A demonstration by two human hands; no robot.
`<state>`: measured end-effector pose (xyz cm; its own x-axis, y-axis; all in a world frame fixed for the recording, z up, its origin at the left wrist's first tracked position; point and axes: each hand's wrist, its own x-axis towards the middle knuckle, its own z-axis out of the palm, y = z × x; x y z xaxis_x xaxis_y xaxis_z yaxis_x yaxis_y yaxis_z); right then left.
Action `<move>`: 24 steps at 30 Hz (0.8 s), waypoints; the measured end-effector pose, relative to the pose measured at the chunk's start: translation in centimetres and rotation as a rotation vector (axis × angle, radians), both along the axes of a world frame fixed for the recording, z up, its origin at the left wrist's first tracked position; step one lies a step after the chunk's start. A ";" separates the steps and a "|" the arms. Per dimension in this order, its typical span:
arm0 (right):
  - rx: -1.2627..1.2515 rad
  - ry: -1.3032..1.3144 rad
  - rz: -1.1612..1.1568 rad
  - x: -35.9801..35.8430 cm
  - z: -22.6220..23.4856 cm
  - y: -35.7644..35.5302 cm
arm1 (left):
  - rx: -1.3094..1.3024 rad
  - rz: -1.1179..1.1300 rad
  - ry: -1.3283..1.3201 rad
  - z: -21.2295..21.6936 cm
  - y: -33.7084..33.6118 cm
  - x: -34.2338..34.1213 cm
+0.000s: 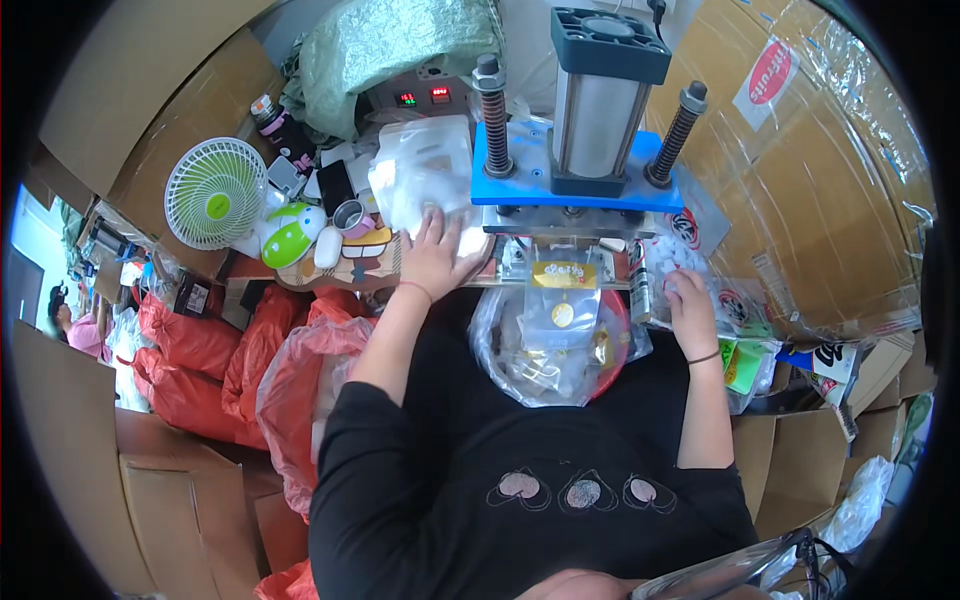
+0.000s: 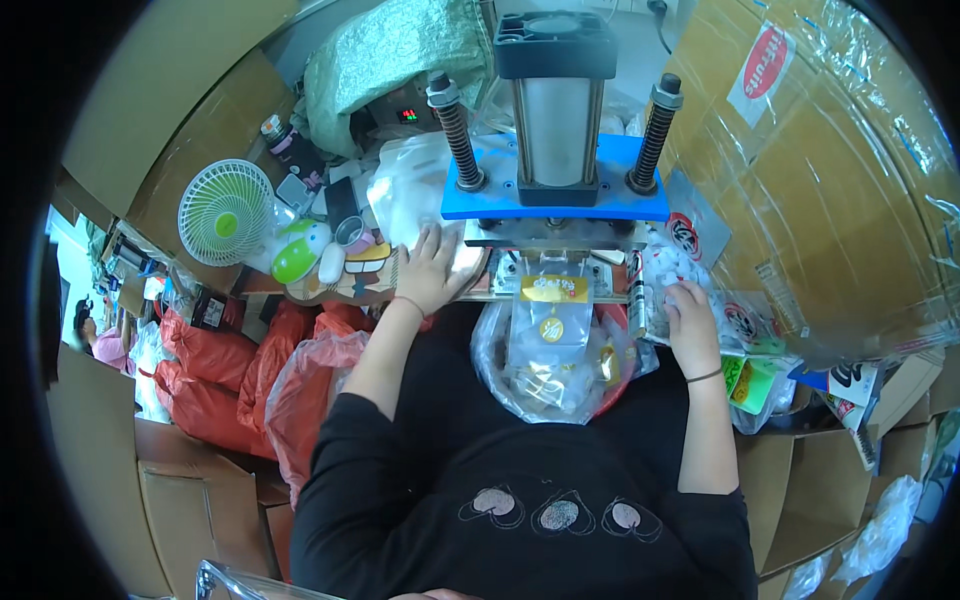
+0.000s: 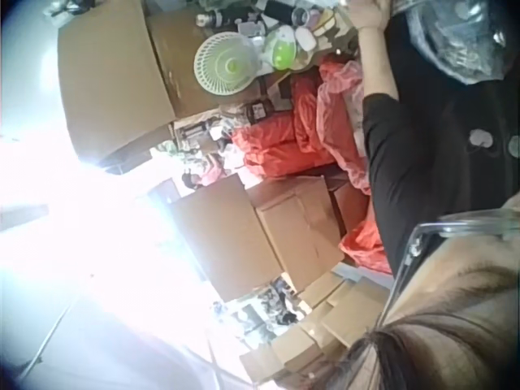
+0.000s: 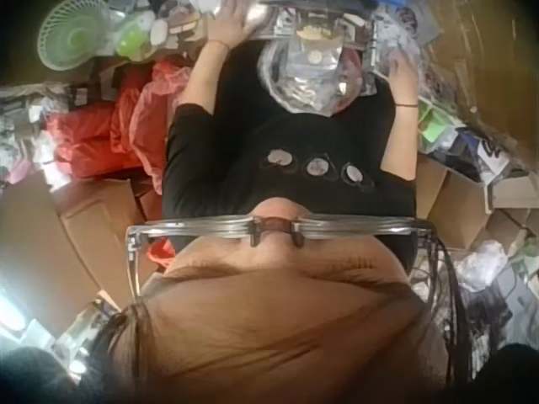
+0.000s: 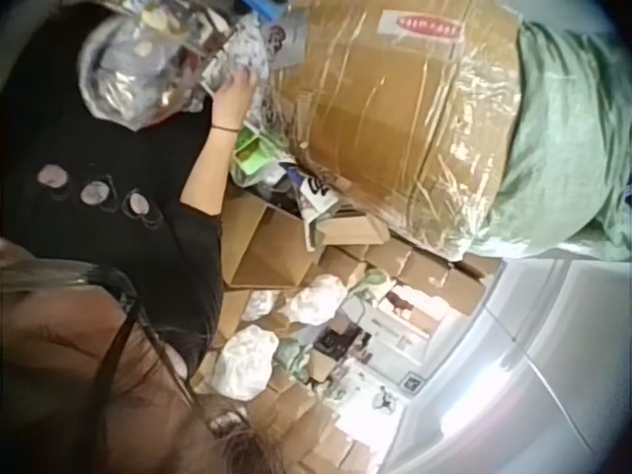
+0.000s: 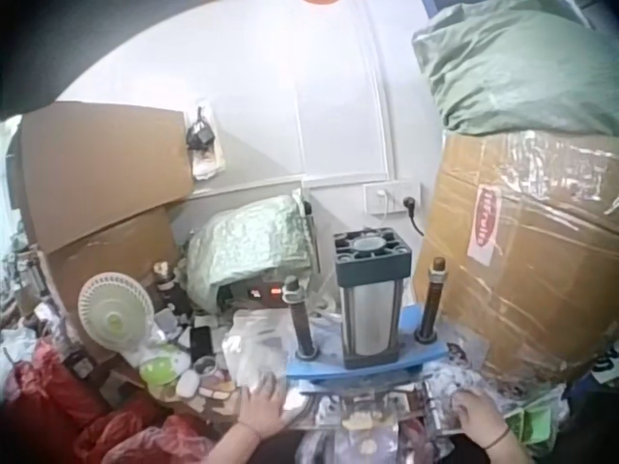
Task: Packaging and sealing small items into plastic bags using a pneumatic heat-sealing machine.
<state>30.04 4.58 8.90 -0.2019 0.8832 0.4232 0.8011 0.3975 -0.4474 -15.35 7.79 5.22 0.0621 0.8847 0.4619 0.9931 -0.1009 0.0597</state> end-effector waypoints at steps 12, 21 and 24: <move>-0.030 0.043 0.526 -9.0 3.5 -2.6 | -0.531 -0.303 -1.066 -2.1 -8.2 5.7; -0.011 0.163 0.507 -10.4 2.8 -0.9 | -0.866 -0.517 -1.449 -1.8 -10.6 12.6; -0.286 0.118 0.554 -9.2 3.4 -1.6 | -1.045 -0.542 -1.545 -2.1 -11.1 13.4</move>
<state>20.86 3.03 12.32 -0.6281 0.7423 0.2333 0.4495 0.5909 -0.6699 -1.93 -3.31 3.10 0.5005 0.8330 -0.2356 -0.0862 0.3188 0.9439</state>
